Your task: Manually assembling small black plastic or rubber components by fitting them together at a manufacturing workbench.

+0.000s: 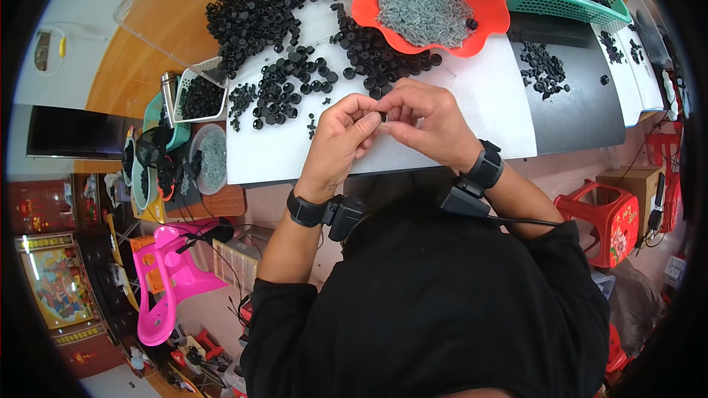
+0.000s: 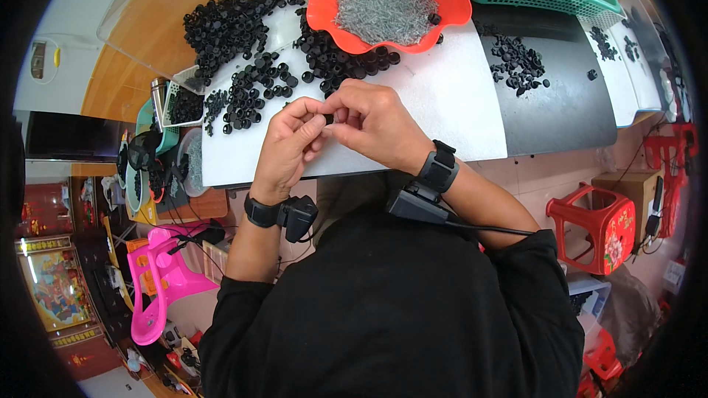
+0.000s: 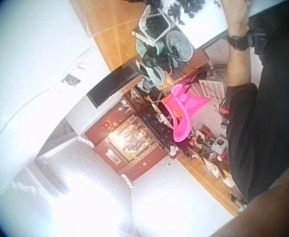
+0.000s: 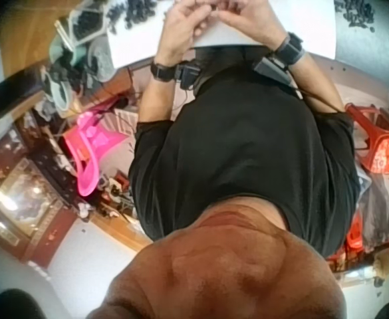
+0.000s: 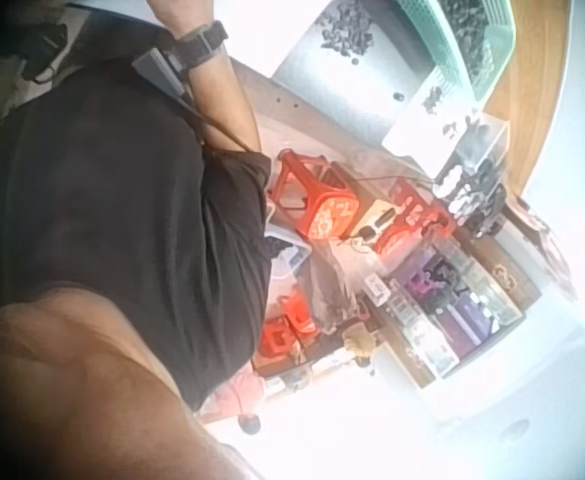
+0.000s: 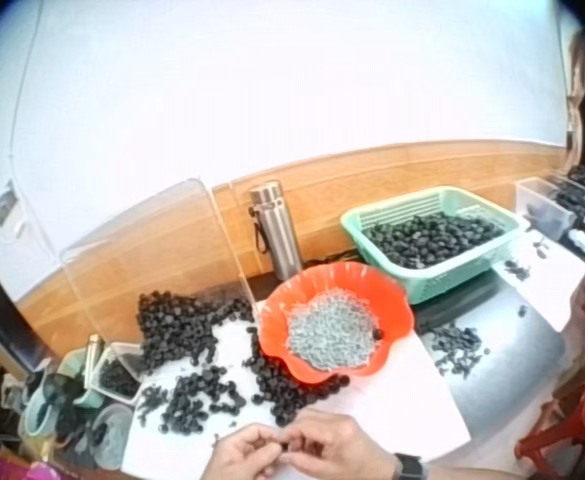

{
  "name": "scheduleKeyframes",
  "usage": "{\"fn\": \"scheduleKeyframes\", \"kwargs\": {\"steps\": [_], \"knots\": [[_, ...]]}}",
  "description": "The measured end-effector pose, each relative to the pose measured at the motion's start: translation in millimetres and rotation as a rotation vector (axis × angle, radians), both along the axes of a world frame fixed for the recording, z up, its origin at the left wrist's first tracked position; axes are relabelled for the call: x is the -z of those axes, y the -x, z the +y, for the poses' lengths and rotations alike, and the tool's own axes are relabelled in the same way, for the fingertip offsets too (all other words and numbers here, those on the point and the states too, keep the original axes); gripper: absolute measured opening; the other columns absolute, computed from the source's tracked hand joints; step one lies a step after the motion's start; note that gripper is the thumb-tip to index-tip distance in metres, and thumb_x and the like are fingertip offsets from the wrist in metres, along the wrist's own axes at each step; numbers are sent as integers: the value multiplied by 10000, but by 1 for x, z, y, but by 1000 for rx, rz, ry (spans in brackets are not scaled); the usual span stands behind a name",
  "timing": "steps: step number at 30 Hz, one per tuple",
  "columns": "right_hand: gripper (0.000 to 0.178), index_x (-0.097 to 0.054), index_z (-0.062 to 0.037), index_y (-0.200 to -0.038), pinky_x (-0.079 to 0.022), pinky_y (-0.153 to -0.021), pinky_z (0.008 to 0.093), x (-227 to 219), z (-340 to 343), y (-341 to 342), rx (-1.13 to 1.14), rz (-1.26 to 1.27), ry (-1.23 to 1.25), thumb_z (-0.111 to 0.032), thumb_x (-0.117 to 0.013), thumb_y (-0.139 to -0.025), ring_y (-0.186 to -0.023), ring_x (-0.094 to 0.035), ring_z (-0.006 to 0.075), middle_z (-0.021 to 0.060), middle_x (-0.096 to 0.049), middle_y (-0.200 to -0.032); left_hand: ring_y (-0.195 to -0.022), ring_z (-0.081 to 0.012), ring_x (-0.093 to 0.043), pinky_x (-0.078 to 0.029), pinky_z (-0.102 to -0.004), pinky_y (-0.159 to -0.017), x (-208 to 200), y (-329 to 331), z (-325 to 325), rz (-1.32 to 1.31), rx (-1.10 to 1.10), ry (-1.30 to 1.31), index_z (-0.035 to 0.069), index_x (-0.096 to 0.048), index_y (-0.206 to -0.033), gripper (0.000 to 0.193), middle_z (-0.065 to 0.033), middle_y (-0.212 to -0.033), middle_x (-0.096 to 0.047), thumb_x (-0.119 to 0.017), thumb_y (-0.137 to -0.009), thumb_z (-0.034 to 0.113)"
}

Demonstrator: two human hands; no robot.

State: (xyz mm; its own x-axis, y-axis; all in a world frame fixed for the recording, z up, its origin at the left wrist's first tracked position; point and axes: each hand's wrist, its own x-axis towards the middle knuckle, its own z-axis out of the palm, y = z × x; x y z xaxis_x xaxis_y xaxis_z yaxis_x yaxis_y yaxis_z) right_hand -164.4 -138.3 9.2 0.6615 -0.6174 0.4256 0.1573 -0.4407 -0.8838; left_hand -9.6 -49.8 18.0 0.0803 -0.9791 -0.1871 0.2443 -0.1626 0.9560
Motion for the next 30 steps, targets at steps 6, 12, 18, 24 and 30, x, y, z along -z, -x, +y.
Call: {"fn": "scheduleKeyframes", "kwargs": {"steps": [6, 12, 18, 24, 30], "knots": [[102, -600, 28, -917, -488, -511, 199, 0, -3, 3, -55, -168, -545, 29, -558, -824, -625, -579, 73, 50, -612, -774, -578, -27, -431, -308, -142, -436, 7, 2, 1, 258, -23, 15, 8, -551, -1003, 145, -40, -775, -556, -555, -897, 107], [79, -603, 25, -896, -484, -516, 201, -1, -7, 7, -51, -148, -583, 18, -588, -819, -624, -577, 73, 49, -612, -768, -589, -48, -463, -333, -156, -450, 13, 9, 2, 394, -42, 41, 2, -550, -1011, 149, -81, -798, -589, -567, -886, 82], [34, -608, 28, -830, -456, -545, 202, 3, -7, 4, -23, -200, -450, 34, -606, -796, -628, -558, 65, 27, -584, -785, -588, -48, -465, -337, -158, -455, 11, 14, 0, 408, -37, 38, -3, -547, -1018, 158, -83, -797, -594, -568, -885, 80], [66, -595, 41, -810, -441, -551, 212, 2, -3, 4, 14, -161, -346, 76, -613, -756, -630, -554, 76, 37, -566, -761, -581, -46, -464, -337, -158, -455, 11, 15, 1, 409, -42, 37, -8, -553, -1015, 157, -79, -794, -595, -565, -887, 82], [94, -589, 36, -805, -445, -551, 221, 5, -4, 4, 33, -164, -198, 100, -594, -737, -628, -565, 101, 60, -574, -758, -581, -47, -468, -340, -158, -453, 12, 15, 2, 409, -57, 40, -10, -556, -1013, 156, -77, -787, -595, -565, -888, 82]]}}
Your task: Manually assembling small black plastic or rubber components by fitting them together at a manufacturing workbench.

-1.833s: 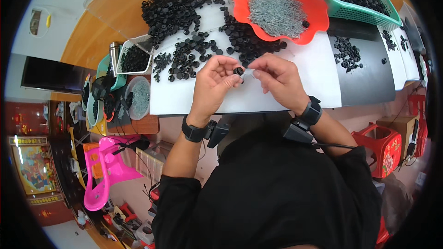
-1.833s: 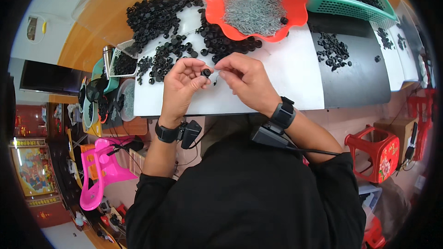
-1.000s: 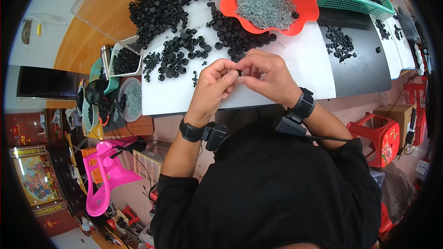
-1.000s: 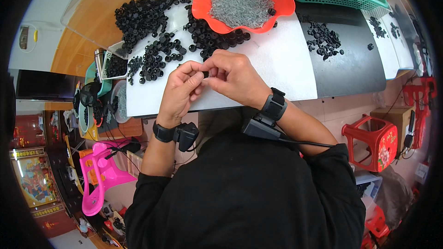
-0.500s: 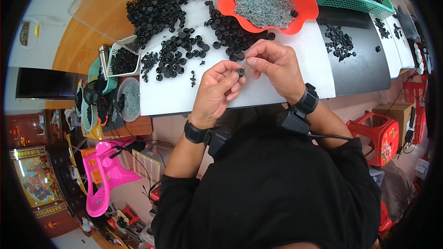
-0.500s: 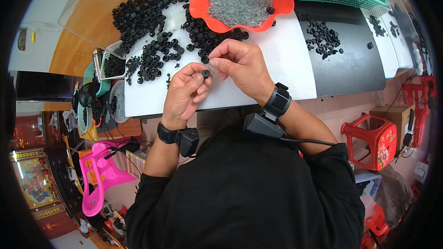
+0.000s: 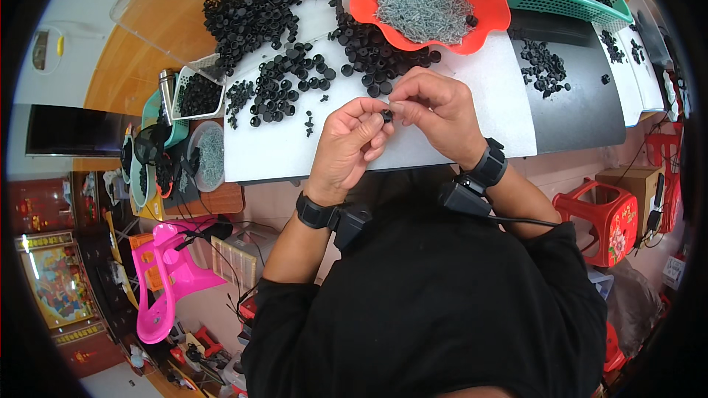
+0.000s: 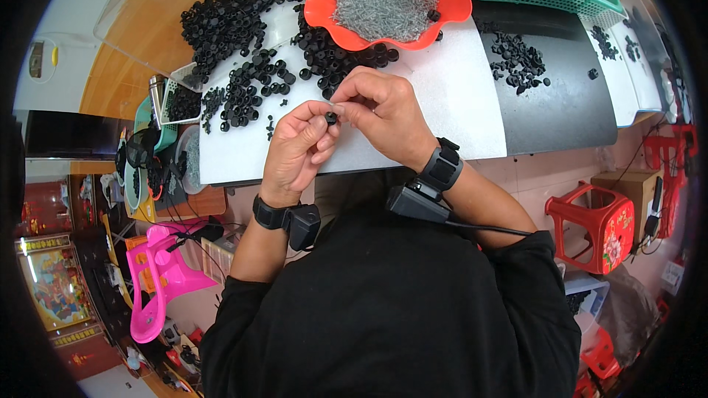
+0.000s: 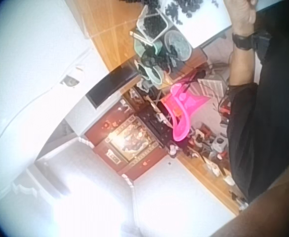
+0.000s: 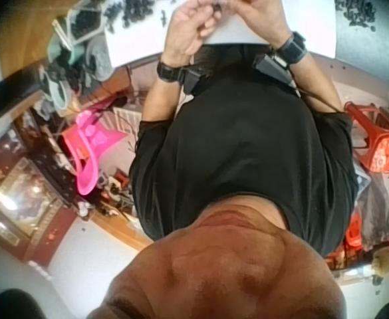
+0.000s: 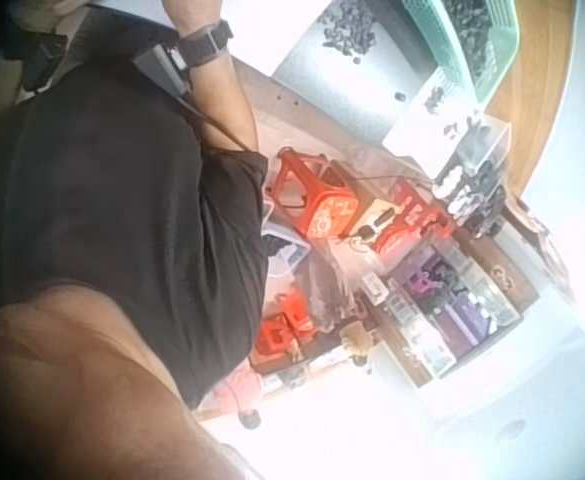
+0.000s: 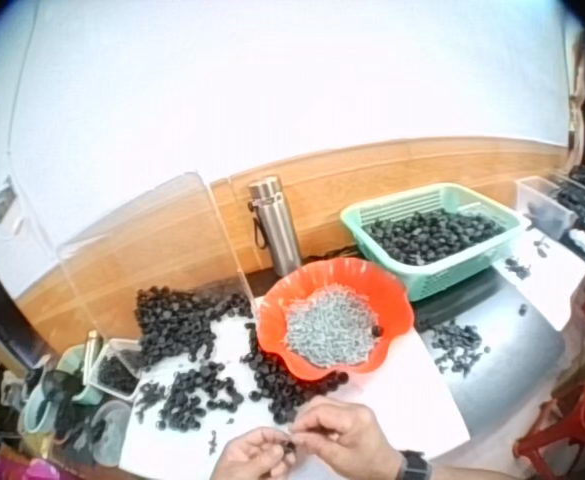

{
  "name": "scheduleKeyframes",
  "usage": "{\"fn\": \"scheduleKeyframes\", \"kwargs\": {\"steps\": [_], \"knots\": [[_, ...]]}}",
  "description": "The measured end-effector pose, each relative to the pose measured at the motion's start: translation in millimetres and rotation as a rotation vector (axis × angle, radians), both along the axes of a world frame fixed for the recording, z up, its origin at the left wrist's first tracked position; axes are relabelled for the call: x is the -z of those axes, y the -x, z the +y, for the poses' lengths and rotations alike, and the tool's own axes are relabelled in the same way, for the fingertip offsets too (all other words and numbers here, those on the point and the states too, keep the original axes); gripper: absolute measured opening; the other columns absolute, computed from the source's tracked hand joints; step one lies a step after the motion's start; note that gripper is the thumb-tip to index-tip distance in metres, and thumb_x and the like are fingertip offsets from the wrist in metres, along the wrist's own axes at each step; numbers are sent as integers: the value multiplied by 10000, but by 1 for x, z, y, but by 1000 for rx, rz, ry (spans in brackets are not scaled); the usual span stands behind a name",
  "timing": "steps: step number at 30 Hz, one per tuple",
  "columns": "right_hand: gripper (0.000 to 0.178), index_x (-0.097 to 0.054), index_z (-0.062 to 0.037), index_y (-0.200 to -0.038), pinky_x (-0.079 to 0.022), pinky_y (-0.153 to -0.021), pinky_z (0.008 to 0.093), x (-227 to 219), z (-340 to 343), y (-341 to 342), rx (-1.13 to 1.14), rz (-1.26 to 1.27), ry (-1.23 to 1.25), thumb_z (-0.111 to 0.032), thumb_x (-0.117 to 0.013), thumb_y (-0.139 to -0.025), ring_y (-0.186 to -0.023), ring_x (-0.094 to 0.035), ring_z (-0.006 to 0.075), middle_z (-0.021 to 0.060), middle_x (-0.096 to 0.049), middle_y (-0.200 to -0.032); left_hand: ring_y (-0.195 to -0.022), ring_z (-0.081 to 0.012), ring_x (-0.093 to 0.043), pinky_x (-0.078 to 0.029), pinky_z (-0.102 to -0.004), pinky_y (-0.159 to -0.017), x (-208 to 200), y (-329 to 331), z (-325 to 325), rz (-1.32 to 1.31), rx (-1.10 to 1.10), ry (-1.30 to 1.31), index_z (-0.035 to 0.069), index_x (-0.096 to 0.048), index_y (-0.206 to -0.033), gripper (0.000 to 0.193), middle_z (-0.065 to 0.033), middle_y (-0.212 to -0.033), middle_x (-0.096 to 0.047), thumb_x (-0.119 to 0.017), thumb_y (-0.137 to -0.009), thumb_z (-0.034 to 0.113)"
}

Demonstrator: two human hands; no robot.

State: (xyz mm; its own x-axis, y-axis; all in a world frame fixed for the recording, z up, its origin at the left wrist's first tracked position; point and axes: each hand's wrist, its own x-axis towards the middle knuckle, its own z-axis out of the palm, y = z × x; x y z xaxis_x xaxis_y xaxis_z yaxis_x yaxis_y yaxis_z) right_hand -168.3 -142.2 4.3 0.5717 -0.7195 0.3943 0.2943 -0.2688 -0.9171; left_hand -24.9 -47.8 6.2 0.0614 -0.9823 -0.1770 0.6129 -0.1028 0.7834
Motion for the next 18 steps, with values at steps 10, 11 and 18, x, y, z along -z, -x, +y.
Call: {"fn": "scheduleKeyframes", "kwargs": {"steps": [10, 11, 18], "knots": [[141, -603, 11, -805, -445, -563, 269, -8, 3, 0, 111, 67, 323, 102, -604, -697, -646, -578, 207, 88, -561, -739, -588, -46, -467, -336, -159, -454, 2, 3, 0, -30, -11, 22, -8, -552, -1005, 144, -67, -797, -594, -558, -890, 79], [154, -612, 5, -815, -445, -564, 272, -8, 3, -1, 115, 55, 366, 100, -603, -694, -654, -573, 221, 89, -557, -737, -588, -46, -467, -336, -159, -454, 2, 3, 0, -30, -10, 22, -8, -552, -1005, 144, -67, -797, -594, -558, -890, 79], [179, -637, -19, -898, -449, -580, 260, -6, 3, -1, 79, 27, 267, 58, -602, -740, -740, -581, 172, 68, -566, -810, -609, -52, -461, -343, -167, -470, 6, 0, -1, -5, -10, 40, -7, -544, -1021, 156, -59, -825, -577, -540, -903, 95]]}}
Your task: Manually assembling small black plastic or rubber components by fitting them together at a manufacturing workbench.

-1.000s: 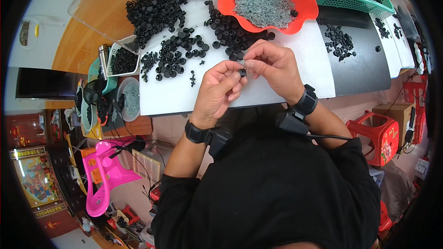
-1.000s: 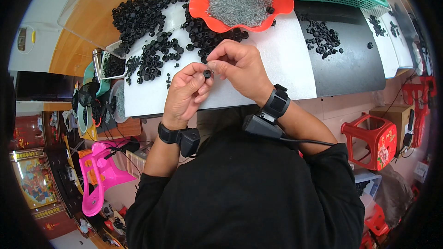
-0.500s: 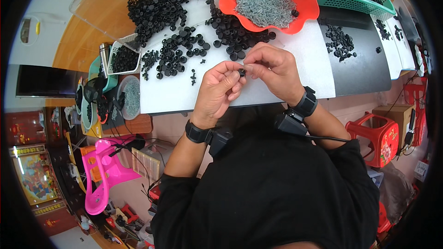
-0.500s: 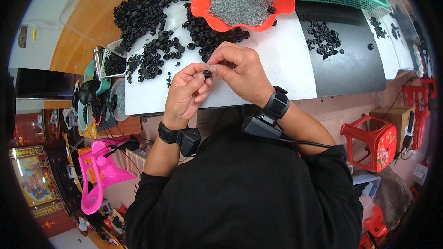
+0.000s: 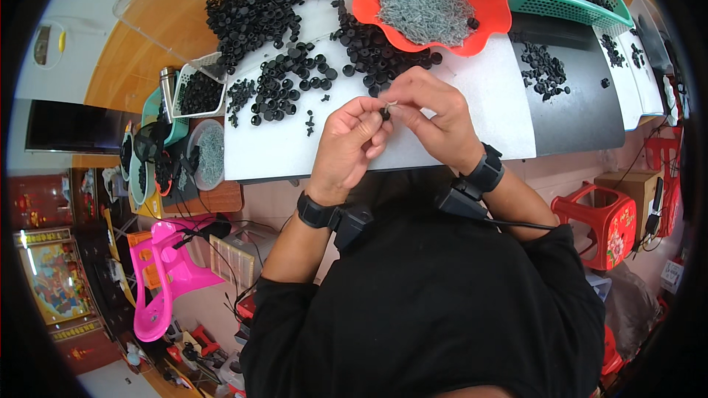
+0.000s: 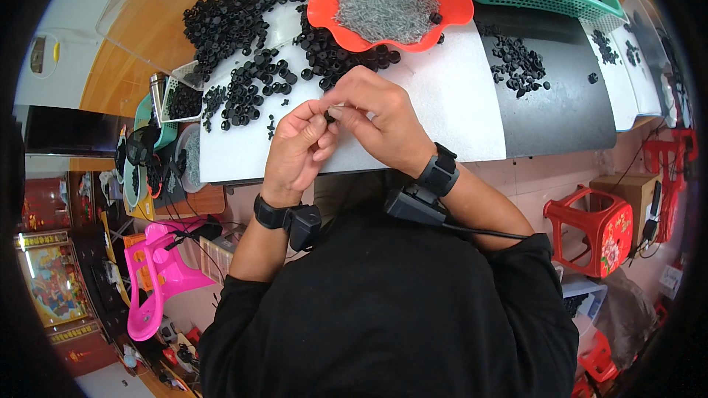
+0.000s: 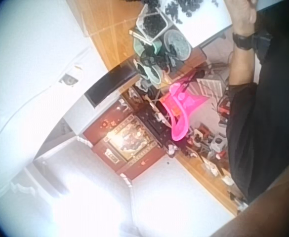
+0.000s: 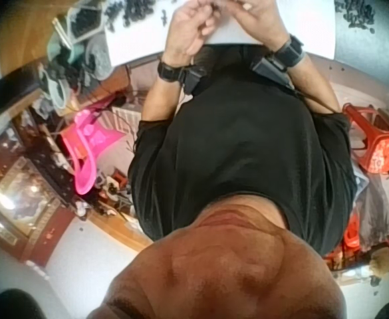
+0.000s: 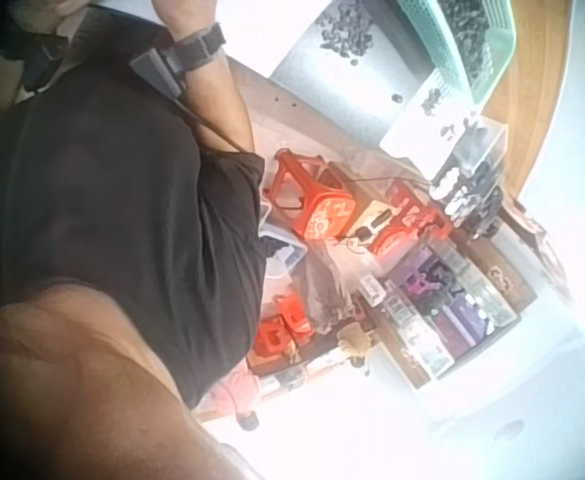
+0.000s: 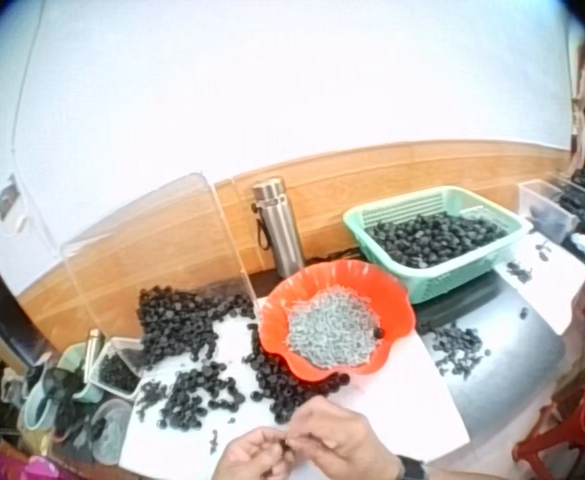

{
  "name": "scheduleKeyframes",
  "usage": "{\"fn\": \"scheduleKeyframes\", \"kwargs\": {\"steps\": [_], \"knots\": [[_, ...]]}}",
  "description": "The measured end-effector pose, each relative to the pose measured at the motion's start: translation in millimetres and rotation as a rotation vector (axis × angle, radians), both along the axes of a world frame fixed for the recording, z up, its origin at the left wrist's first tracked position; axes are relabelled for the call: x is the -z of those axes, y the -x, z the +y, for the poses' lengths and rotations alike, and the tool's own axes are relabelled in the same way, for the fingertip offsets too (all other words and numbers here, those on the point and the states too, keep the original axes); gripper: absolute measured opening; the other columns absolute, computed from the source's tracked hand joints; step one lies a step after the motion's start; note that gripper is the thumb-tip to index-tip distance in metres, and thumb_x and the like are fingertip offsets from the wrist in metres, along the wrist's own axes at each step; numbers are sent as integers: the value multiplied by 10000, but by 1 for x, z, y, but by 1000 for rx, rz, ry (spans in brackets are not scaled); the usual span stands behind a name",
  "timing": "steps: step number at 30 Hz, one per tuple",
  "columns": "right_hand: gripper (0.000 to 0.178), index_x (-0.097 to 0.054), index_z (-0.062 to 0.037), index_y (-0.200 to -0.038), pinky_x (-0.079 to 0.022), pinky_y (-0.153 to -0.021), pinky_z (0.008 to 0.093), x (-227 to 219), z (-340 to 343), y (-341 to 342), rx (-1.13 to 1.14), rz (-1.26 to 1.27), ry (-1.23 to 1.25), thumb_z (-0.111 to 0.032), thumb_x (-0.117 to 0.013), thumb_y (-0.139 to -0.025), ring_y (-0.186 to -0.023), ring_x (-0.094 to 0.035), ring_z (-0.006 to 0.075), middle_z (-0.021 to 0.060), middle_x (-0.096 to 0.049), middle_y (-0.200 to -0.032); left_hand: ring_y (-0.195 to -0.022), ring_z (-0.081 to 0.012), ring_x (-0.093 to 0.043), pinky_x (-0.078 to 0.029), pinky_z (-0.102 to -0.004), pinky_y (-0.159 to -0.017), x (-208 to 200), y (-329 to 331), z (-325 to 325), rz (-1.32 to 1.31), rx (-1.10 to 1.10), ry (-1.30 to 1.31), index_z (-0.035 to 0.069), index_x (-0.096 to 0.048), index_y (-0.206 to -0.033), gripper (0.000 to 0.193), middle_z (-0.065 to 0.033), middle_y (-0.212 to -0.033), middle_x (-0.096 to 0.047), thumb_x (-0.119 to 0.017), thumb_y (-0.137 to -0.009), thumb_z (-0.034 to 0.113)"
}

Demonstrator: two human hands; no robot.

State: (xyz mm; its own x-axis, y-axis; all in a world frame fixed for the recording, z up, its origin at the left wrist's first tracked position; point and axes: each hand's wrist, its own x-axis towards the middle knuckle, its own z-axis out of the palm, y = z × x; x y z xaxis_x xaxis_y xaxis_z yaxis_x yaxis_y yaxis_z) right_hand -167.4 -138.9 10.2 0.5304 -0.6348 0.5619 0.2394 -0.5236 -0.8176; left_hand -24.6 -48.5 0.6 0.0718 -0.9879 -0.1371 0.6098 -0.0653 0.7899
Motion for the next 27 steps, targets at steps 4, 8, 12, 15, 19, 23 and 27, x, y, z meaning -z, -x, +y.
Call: {"fn": "scheduleKeyframes", "kwargs": {"steps": [4, 8, 12, 15, 19, 23, 27], "knots": [[138, -629, -17, -874, -458, -591, 243, -1, 3, -1, 54, -57, -221, 26, -624, -742, -734, -571, 130, 51, -571, -839, -705, -90, -487, -388, -198, -559, 4, -1, -3, 97, -4, 90, 3, -522, -1048, 176, -70, -912, -567, -526, -912, 115], [126, -610, -12, -823, -463, -584, 233, 0, 6, 1, 47, -17, -247, 14, -652, -707, -696, -558, 114, 42, -570, -827, -827, -135, -524, -435, -256, -696, 4, 3, -8, 224, -119, 111, 14, -527, -1054, 166, -110, -992, -564, -500, -927, 118], [148, -606, -14, -819, -451, -530, 238, 1, 10, 1, 51, 91, -26, 23, -659, -686, -615, -549, 129, 52, -553, -781, -1022, -223, -517, -438, -353, -874, 2, 4, -12, 322, -138, 137, 14, -506, -1074, 180, -164, -1136, -515, -468, -939, 127], [162, -610, -21, -830, -438, -498, 242, 2, 12, -2, 126, 122, 0, 30, -659, -684, -575, -539, 135, 54, -539, -748, -1090, -256, -494, -418, -387, -936, -2, 9, -14, 335, -134, 156, 10, -502, -1071, 184, -188, -1198, -485, -456, -944, 134], [187, -614, -28, -851, -431, -489, 241, -2, 14, -3, 176, 122, 66, 36, -657, -680, -573, -538, 133, 49, -537, -736, -1121, -265, -473, -391, -405, -969, -7, 12, -16, 323, -105, 179, 12, -502, -1077, 193, -203, -1235, -466, -447, -948, 144], [243, -629, -45, -892, -436, -494, 254, -7, 10, -3, 203, 114, 14, 36, -668, -666, -589, -549, 142, 55, -543, -744, -1126, -263, -471, -389, -402, -969, -1, 10, -16, 326, -84, 179, 8, -500, -1077, 196, -189, -1200, -489, -453, -946, 146], [248, -643, -54, -882, -448, -507, 272, -11, 8, -7, 259, 0, 64, 28, -683, -652, -605, -556, 162, 60, -547, -746, -1043, -209, -503, -405, -358, -934, -5, 17, -15, 311, -30, 215, -6, -491, -1091, 217, -120, -1097, -531, -450, -947, 152]]}}
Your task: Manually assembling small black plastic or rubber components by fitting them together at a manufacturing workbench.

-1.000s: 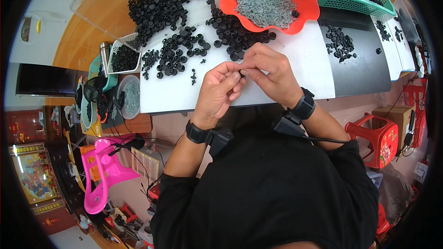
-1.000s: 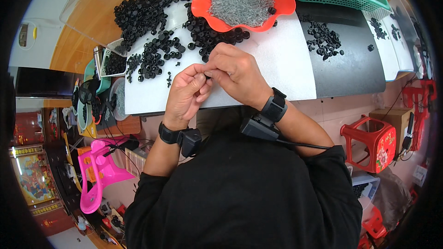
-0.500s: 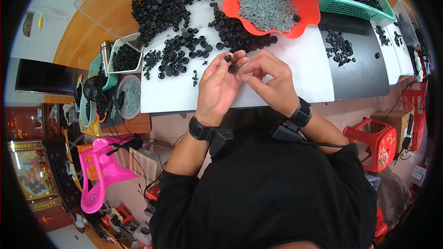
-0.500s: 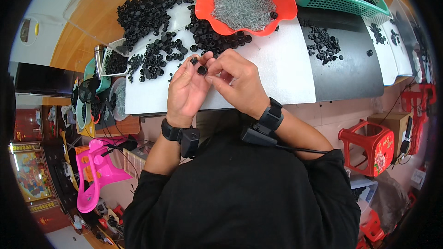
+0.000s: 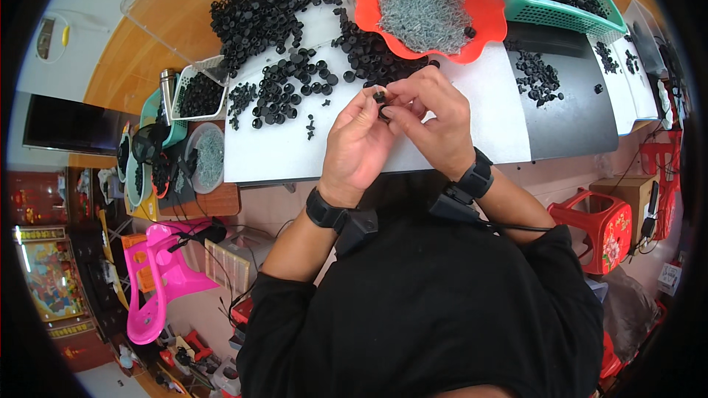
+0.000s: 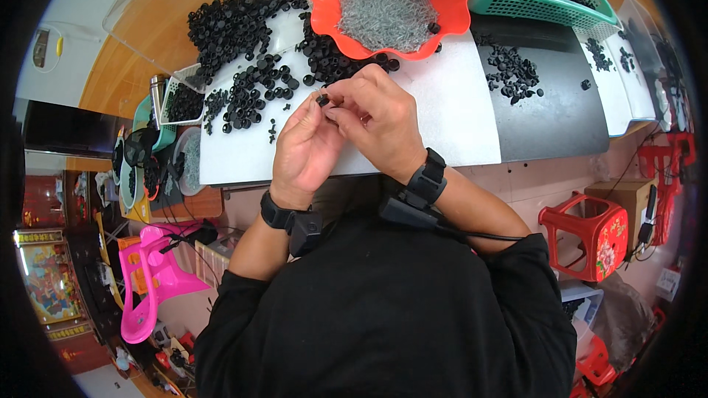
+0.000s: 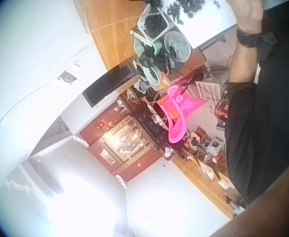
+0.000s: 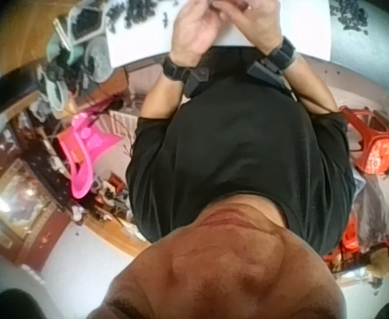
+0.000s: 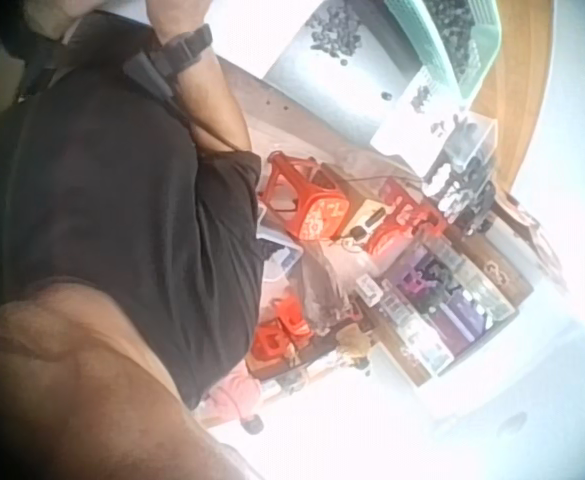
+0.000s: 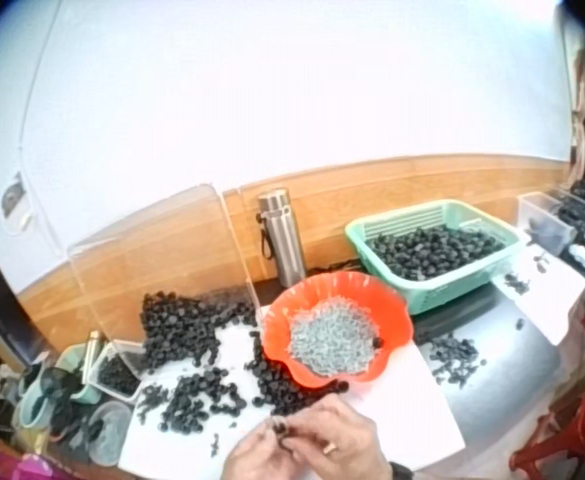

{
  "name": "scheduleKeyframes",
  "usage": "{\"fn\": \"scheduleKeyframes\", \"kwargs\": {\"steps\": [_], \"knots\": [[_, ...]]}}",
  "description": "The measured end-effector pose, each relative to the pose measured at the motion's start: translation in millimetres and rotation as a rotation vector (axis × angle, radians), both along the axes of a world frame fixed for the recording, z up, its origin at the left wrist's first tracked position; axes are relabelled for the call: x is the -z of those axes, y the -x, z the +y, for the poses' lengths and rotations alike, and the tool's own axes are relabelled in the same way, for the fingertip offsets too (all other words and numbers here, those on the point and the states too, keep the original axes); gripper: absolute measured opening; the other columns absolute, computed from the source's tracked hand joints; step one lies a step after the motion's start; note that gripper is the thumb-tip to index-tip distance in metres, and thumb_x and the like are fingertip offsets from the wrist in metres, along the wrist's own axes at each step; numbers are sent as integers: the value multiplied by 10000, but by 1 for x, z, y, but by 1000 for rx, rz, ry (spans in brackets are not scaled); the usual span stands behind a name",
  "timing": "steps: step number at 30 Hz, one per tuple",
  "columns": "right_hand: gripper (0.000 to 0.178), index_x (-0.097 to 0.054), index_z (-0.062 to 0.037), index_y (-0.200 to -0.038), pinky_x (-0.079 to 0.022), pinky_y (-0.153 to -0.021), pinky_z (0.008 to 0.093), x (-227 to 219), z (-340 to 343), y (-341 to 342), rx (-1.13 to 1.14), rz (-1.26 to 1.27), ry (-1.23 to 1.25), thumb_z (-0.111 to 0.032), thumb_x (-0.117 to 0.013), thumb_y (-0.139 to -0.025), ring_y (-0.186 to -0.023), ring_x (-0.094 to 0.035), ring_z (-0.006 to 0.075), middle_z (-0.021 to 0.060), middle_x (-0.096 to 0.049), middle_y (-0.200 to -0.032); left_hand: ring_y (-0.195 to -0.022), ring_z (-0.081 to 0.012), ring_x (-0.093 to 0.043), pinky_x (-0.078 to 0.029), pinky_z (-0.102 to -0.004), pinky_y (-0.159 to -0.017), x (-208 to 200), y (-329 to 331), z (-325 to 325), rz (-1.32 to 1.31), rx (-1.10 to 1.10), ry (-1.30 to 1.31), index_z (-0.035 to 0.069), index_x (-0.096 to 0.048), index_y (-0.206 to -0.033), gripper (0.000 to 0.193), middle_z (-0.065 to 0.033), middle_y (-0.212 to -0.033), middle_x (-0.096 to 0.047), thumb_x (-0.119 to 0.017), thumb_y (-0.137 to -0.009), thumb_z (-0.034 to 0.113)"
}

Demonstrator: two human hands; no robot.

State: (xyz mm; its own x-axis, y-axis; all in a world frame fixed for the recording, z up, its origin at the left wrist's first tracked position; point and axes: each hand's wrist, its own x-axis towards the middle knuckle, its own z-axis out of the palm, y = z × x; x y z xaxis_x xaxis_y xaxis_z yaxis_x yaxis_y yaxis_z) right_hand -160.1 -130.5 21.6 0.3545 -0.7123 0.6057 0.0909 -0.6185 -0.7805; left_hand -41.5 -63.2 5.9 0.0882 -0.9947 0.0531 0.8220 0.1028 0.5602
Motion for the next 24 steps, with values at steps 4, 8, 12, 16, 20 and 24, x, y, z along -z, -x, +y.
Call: {"fn": "scheduleKeyframes", "kwargs": {"steps": [4, 8, 12, 16, 20, 24], "knots": [[226, -647, -54, -852, -457, -516, 285, 3, 0, -1, 73, 34, 166, 25, -687, -644, -609, -557, 185, 65, -545, -745, -947, -178, -521, -413, -323, -864, -5, 6, 1, 41, -21, -37, -10, -506, -1062, 194, -105, -1042, -556, -449, -947, 136], [214, -650, -53, -843, -462, -522, 298, 5, -6, 1, 87, 45, 210, 25, -683, -646, -621, -565, 202, 70, -551, -759, -962, -174, -524, -410, -318, -876, -8, 6, 0, 26, 12, -58, -11, -512, -1058, 186, -101, -1041, -559, -449, -942, 119], [198, -643, -30, -851, -465, -524, 296, 3, -8, 5, 1, 51, 150, 31, -666, -664, -646, -575, 204, 81, -569, -784, -968, -164, -529, -410, -318, -862, -7, 2, -1, 29, 40, -35, -1, -520, -1053, 170, -91, -1035, -566, -464, -929, 103], [196, -636, -9, -867, -468, -524, 290, 3, -9, 8, -50, 50, 149, 38, -656, -678, -633, -577, 212, 95, -574, -797, -956, -136, -533, -428, -302, -837, 1, 1, 0, -33, 13, -36, 16, -516, -1099, 210, -59, -1041, -569, -489, -922, 126], [208, -628, 11, -894, -476, -527, 282, 5, -10, 9, -33, 69, 194, 43, -649, -689, -632, -582, 211, 104, -574, -800, -969, -143, -533, -429, -315, -852, 0, 1, 1, -68, 17, -60, 19, -516, -1101, 212, -60, -1046, -569, -503, -914, 116], [181, -621, 23, -914, -485, -548, 267, -3, -6, 13, -84, 86, 32, 31, -618, -733, -692, -595, 180, 101, -580, -810, -1001, -166, -530, -425, -334, -886, -4, -1, 0, -69, 21, -70, 0, -515, -1078, 200, -87, -1060, -564, -488, -899, 84]]}}
